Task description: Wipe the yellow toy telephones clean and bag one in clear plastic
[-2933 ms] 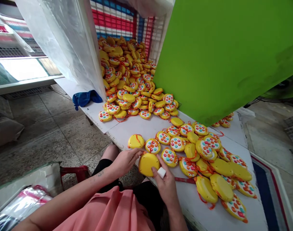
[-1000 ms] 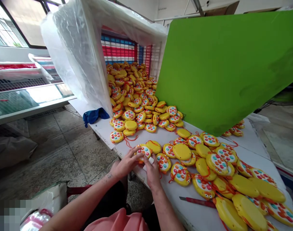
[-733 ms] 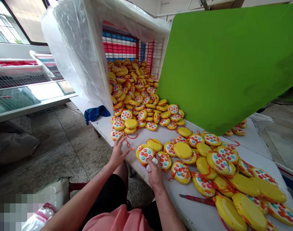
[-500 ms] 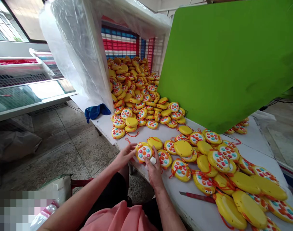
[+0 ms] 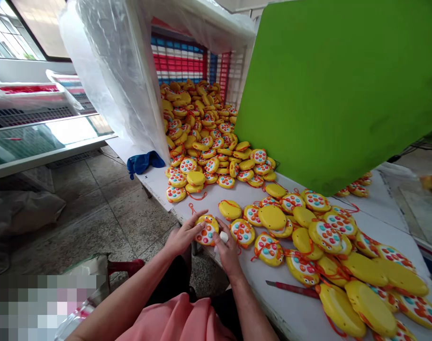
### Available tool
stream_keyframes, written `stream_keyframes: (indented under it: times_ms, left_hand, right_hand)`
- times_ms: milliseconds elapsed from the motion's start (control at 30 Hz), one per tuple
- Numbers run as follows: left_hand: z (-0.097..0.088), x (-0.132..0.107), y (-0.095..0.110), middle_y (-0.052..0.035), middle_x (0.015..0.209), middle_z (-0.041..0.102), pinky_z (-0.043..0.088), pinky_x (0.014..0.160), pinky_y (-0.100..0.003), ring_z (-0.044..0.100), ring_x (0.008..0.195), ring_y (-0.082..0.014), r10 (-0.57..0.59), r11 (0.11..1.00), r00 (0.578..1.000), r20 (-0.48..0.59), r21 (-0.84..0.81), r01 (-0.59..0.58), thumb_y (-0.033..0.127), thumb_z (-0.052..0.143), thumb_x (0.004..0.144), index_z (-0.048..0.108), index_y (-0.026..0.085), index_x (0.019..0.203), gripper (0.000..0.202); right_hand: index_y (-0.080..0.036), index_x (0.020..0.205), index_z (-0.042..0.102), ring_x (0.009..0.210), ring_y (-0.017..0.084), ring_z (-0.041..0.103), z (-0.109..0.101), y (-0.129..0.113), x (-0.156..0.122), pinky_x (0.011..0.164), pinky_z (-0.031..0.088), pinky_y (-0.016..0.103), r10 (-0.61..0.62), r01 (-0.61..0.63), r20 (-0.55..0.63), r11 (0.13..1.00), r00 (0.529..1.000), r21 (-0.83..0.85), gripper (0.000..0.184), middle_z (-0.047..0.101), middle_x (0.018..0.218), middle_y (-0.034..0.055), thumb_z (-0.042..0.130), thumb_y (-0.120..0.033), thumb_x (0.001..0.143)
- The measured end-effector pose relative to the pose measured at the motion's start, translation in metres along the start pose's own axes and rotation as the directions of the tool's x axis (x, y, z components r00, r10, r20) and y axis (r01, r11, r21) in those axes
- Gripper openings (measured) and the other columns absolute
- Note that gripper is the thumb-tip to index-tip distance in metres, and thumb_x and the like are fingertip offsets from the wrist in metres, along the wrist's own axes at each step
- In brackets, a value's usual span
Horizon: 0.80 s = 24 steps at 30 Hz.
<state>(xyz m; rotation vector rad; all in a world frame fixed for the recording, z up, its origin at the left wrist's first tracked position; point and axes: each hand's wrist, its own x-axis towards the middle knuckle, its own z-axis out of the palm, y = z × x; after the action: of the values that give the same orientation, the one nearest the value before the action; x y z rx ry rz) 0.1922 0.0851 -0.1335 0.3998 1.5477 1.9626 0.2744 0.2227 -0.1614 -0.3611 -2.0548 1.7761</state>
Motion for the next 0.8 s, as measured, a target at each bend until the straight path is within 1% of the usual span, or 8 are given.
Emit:
stream_keyframes:
  times_ms: [100, 167, 333, 500, 600, 667, 733, 800]
  left_hand:
    - [0.001, -0.001, -0.004, -0.0081, 0.118, 0.064, 0.049, 0.09, -0.032, 0.062, 0.103, -0.0212, -0.007, 1.0, 1.0, -0.017, 0.011, 0.007, 0.045, 0.065, 0.082, 0.05, 0.019, 0.131, 0.058]
    - [-0.002, 0.0, -0.008, -0.0085, 0.12, 0.062, 0.049, 0.092, -0.033, 0.06, 0.106, -0.0212, 0.028, 1.0, 0.999, 0.032, 0.007, -0.028, 0.044, 0.066, 0.081, 0.048, 0.02, 0.134, 0.061]
    - [-0.01, 0.0, -0.021, -0.0114, 0.129, 0.055, 0.051, 0.09, -0.037, 0.06, 0.106, -0.024, 0.05, 0.999, 0.98, 0.194, -0.025, -0.047, 0.025, 0.084, 0.064, 0.025, 0.027, 0.148, 0.103]
    - [-0.008, 0.005, -0.019, -0.0133, 0.133, 0.051, 0.051, 0.089, -0.039, 0.06, 0.107, -0.0251, 0.143, 0.965, 0.969, 0.2, 0.19, -0.181, 0.029, 0.076, 0.074, 0.027, 0.028, 0.148, 0.089]
    - [-0.022, 0.018, -0.005, -0.0125, 0.135, 0.048, 0.051, 0.089, -0.04, 0.058, 0.11, -0.0251, 0.31, 0.831, 0.946, 0.092, 0.458, -0.316, 0.031, 0.069, 0.08, 0.038, 0.028, 0.142, 0.07]
    - [-0.041, 0.03, 0.005, -0.0118, 0.132, 0.05, 0.046, 0.097, -0.044, 0.052, 0.119, -0.0263, 0.482, 0.656, 0.873, -0.078, 0.693, -0.3, 0.029, 0.064, 0.083, 0.048, 0.025, 0.133, 0.053]
    - [-0.063, 0.041, 0.013, -0.014, 0.134, 0.047, 0.036, 0.107, -0.049, 0.042, 0.129, -0.0298, 0.601, 0.487, 0.77, -0.214, 0.862, -0.141, 0.028, 0.063, 0.082, 0.051, 0.022, 0.129, 0.049]
    - [-0.085, 0.052, 0.014, -0.0172, 0.142, 0.039, 0.031, 0.109, -0.054, 0.035, 0.134, -0.0356, 0.612, 0.389, 0.725, -0.316, 0.918, 0.072, 0.033, 0.068, 0.078, 0.049, 0.02, 0.131, 0.058]
  right_hand:
    - [-0.024, 0.132, 0.053, 0.117, 0.026, 0.057, -0.001, 0.004, 0.001, 0.098, 0.048, 0.042, 0.023, -0.046, 0.135, 0.985, 0.991, 0.168, 0.052, 0.061, 0.128, 0.008, 0.06, -0.043, 0.084]
    - [-0.024, 0.133, 0.053, 0.118, 0.026, 0.056, -0.002, 0.007, 0.002, 0.101, 0.046, 0.042, 0.04, -0.065, 0.127, 0.979, 0.991, 0.195, 0.055, 0.061, 0.127, 0.0081, 0.065, -0.041, 0.083]
    - [-0.025, 0.128, 0.059, 0.114, 0.027, 0.059, 0.0, 0.013, 0.002, 0.097, 0.049, 0.042, 0.117, -0.138, 0.087, 0.943, 0.989, 0.302, 0.052, 0.065, 0.122, 0.0072, 0.069, -0.04, 0.079]
    - [-0.025, 0.118, 0.065, 0.111, 0.028, 0.061, -0.002, 0.013, 0.0, 0.091, 0.053, 0.044, 0.201, -0.158, -0.047, 0.875, 0.978, 0.457, 0.048, 0.069, 0.113, 0.0061, 0.074, -0.039, 0.073]
    - [-0.024, 0.116, 0.065, 0.102, 0.027, 0.065, -0.028, 0.005, 0.008, 0.081, 0.058, 0.042, 0.268, -0.145, -0.201, 0.866, 0.942, 0.479, 0.05, 0.07, 0.11, 0.0049, 0.077, -0.036, 0.069]
    - [-0.026, 0.117, 0.063, 0.096, 0.024, 0.067, -0.056, -0.003, 0.015, 0.075, 0.06, 0.04, 0.288, -0.082, -0.338, 0.856, 0.896, 0.51, 0.052, 0.069, 0.11, 0.0029, 0.078, -0.033, 0.068]
    - [-0.025, 0.113, 0.063, 0.095, 0.022, 0.067, -0.086, -0.011, 0.021, 0.075, 0.06, 0.037, 0.281, 0.039, -0.476, 0.829, 0.833, 0.558, 0.047, 0.069, 0.108, 0.0017, 0.078, -0.031, 0.069]
    - [-0.022, 0.103, 0.065, 0.096, 0.02, 0.068, -0.106, -0.015, 0.022, 0.079, 0.059, 0.033, 0.306, 0.126, -0.545, 0.777, 0.78, 0.616, 0.038, 0.07, 0.103, 0.0029, 0.078, -0.033, 0.069]
